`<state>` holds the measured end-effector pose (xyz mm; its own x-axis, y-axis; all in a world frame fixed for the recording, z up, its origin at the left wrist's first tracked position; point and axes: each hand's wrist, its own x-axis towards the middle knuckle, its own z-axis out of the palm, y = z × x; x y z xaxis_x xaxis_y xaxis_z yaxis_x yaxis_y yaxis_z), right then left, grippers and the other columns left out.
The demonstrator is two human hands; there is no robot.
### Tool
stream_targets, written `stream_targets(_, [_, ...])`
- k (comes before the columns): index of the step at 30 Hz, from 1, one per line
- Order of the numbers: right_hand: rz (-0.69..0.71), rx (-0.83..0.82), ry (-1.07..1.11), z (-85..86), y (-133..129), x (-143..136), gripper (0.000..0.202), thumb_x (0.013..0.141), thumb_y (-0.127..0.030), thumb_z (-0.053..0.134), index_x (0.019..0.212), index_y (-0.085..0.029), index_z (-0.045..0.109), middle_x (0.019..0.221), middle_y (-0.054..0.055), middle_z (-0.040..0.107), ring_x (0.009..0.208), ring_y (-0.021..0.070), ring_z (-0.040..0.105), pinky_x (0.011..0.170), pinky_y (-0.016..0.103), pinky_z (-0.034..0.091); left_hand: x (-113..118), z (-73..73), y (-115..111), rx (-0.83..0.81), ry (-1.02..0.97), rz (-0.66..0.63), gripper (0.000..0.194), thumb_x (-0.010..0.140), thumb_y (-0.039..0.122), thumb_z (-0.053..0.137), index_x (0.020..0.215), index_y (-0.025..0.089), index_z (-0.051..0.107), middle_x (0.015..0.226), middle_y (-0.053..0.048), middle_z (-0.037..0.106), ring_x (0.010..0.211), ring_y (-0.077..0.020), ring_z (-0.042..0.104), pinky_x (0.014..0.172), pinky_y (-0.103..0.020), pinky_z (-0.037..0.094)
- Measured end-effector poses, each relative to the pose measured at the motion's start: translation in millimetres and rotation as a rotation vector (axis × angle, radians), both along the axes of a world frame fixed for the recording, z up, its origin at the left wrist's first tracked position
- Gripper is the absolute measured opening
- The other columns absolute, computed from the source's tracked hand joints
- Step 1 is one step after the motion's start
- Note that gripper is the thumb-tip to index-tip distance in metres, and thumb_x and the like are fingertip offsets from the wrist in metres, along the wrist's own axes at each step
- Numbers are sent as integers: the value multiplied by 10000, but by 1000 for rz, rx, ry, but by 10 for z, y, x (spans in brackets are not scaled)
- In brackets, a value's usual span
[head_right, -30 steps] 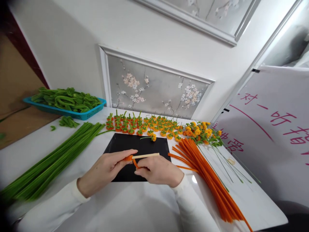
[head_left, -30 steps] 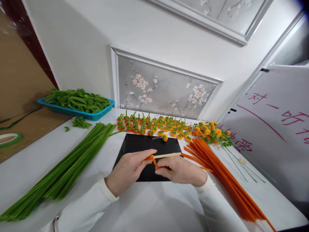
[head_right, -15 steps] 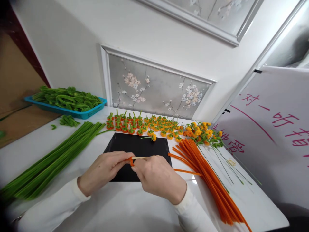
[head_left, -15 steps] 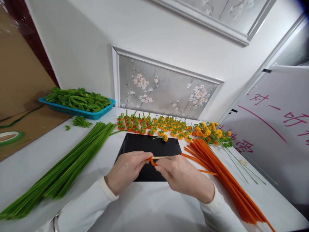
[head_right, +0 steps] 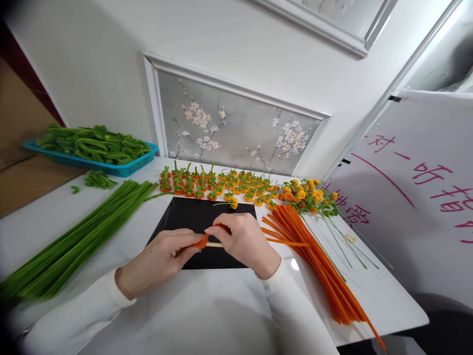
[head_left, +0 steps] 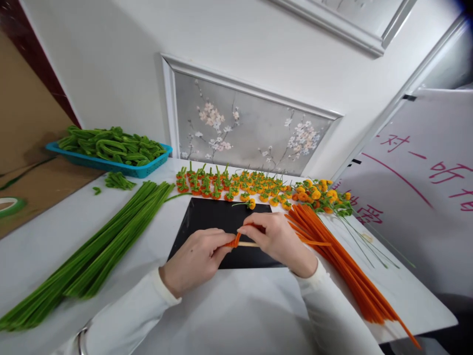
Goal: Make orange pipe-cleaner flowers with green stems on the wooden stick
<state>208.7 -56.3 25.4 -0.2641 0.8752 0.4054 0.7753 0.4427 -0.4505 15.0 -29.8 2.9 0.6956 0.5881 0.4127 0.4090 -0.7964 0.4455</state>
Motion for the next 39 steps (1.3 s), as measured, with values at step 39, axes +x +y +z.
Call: stream_targets(39, [191, -63, -325, -41, -178, -78, 181, 924, -196, 453, 790, -171, 571, 628, -5, 574, 558, 107, 490, 519, 253, 249, -37, -73, 113, -179, -164, 202, 224, 888, 209, 483, 989, 196, 683, 875, 6, 725, 765, -144, 660, 678, -225, 483])
